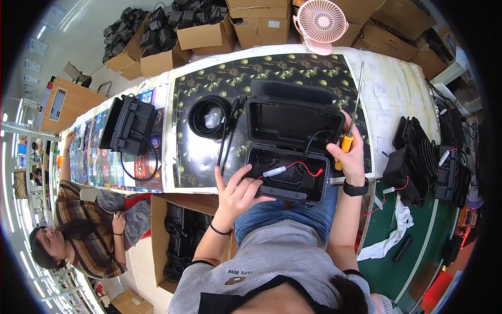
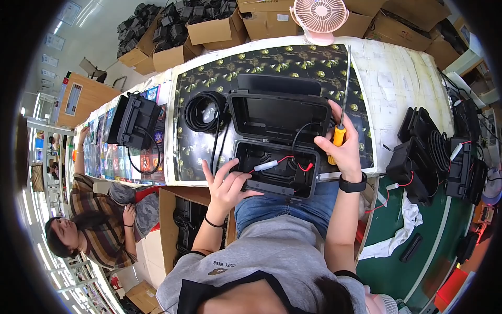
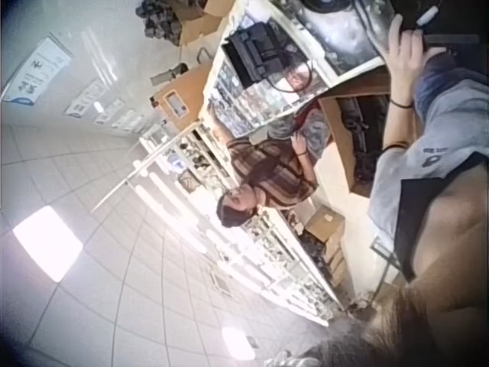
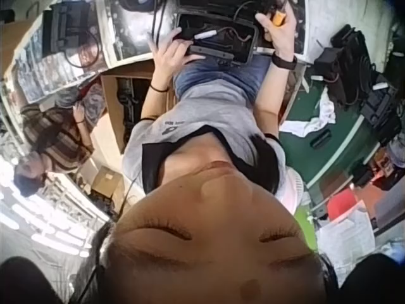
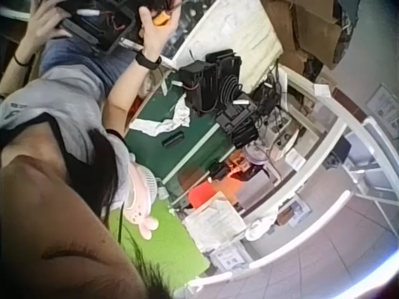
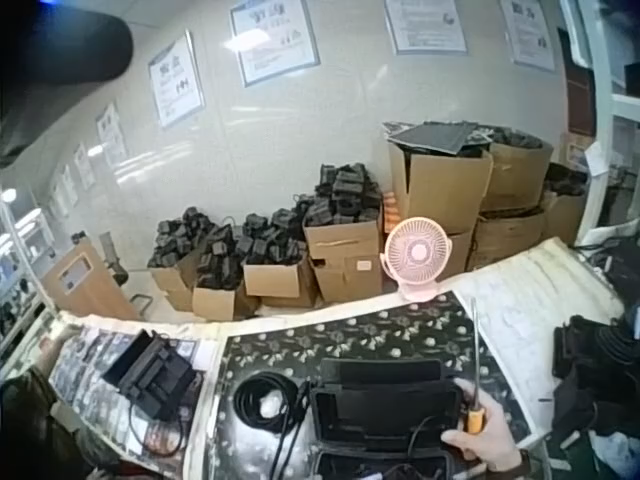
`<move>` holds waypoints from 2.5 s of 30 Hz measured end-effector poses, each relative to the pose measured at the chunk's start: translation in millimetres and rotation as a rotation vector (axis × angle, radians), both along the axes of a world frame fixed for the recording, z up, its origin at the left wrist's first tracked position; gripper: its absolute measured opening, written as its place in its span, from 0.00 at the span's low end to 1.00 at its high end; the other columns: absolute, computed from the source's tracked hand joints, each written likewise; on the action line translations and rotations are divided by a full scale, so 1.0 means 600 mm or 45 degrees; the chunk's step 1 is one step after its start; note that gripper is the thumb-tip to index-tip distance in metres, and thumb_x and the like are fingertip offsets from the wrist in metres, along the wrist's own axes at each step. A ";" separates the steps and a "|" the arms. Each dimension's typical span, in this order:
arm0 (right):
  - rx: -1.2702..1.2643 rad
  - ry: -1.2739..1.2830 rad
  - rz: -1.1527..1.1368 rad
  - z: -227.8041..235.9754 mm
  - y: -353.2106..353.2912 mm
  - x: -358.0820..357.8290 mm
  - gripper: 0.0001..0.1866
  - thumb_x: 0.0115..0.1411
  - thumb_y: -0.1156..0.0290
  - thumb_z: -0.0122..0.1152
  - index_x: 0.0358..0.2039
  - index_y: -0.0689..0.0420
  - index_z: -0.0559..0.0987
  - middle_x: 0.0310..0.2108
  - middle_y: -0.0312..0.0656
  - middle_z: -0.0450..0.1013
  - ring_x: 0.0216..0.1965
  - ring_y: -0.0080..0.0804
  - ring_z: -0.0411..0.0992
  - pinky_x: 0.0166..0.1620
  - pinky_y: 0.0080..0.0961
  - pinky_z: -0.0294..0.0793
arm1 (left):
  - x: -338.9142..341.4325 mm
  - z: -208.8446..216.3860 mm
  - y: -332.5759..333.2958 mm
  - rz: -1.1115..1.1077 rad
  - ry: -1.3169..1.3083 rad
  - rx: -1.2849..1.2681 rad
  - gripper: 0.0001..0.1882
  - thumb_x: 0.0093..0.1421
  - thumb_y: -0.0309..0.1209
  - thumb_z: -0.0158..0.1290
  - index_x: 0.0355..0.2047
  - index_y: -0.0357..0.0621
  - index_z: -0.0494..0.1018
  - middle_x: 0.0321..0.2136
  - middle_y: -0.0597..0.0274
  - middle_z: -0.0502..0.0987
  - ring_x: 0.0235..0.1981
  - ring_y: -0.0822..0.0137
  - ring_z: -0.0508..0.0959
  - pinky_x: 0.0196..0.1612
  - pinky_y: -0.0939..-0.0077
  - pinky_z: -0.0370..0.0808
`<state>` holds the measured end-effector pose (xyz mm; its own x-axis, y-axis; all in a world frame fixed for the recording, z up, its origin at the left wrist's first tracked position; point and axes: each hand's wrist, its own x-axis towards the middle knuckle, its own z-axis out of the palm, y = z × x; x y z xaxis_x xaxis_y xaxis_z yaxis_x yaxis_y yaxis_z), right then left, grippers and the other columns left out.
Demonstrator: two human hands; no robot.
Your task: Assembling components and wiring into a black plastic enclosure and securing it with a screwdriver.
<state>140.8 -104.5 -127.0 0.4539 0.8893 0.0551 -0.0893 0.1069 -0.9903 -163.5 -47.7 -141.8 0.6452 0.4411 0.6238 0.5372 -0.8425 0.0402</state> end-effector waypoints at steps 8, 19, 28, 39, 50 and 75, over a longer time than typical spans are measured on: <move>0.030 -0.309 0.012 0.033 -0.018 0.002 0.38 0.42 0.84 0.76 0.56 0.56 0.73 0.66 0.46 0.60 0.26 0.11 0.68 0.30 0.10 0.69 | 0.017 0.025 0.028 -0.042 -0.301 -0.276 0.28 0.37 0.55 0.68 0.29 0.49 0.73 0.38 0.61 0.77 0.47 0.54 0.78 0.53 0.51 0.75; 0.083 -0.210 -0.142 0.067 -0.024 -0.036 0.12 0.50 0.76 0.73 0.30 0.58 0.75 0.54 0.51 0.73 0.31 0.13 0.70 0.31 0.09 0.65 | 0.063 0.004 0.034 -0.046 -0.899 -0.680 0.42 0.38 0.43 0.75 0.49 0.44 0.63 0.55 0.54 0.58 0.53 0.55 0.72 0.43 0.69 0.84; 0.187 -0.293 -0.164 0.052 -0.013 -0.046 0.13 0.49 0.81 0.72 0.27 0.57 0.73 0.54 0.53 0.74 0.46 0.24 0.74 0.48 0.20 0.71 | 0.056 0.021 0.034 0.036 -0.798 -0.833 0.31 0.42 0.34 0.75 0.38 0.39 0.64 0.56 0.54 0.56 0.57 0.50 0.70 0.49 0.65 0.83; 0.122 -0.249 -0.113 0.046 -0.009 -0.042 0.13 0.50 0.82 0.71 0.27 0.55 0.72 0.55 0.51 0.74 0.26 0.09 0.64 0.31 0.11 0.65 | 0.043 0.018 0.054 -0.293 -0.733 -0.674 0.24 0.41 0.30 0.74 0.38 0.43 0.77 0.60 0.47 0.67 0.63 0.42 0.66 0.63 0.53 0.65; 0.115 -0.801 -0.348 0.071 -0.038 -0.084 0.11 0.45 0.79 0.72 0.26 0.62 0.77 0.54 0.49 0.74 0.27 0.22 0.71 0.33 0.20 0.70 | 0.051 0.017 0.061 -0.293 -0.755 -0.687 0.32 0.39 0.31 0.75 0.45 0.46 0.73 0.55 0.52 0.71 0.61 0.41 0.67 0.61 0.51 0.67; -0.016 -0.599 -0.366 0.047 -0.039 -0.112 0.12 0.49 0.80 0.72 0.36 0.59 0.84 0.35 0.38 0.72 0.33 0.26 0.71 0.37 0.19 0.69 | 0.068 0.064 0.142 -0.659 -0.443 -0.692 0.17 0.42 0.30 0.73 0.33 0.51 0.79 0.42 0.59 0.68 0.66 0.39 0.58 0.65 0.40 0.58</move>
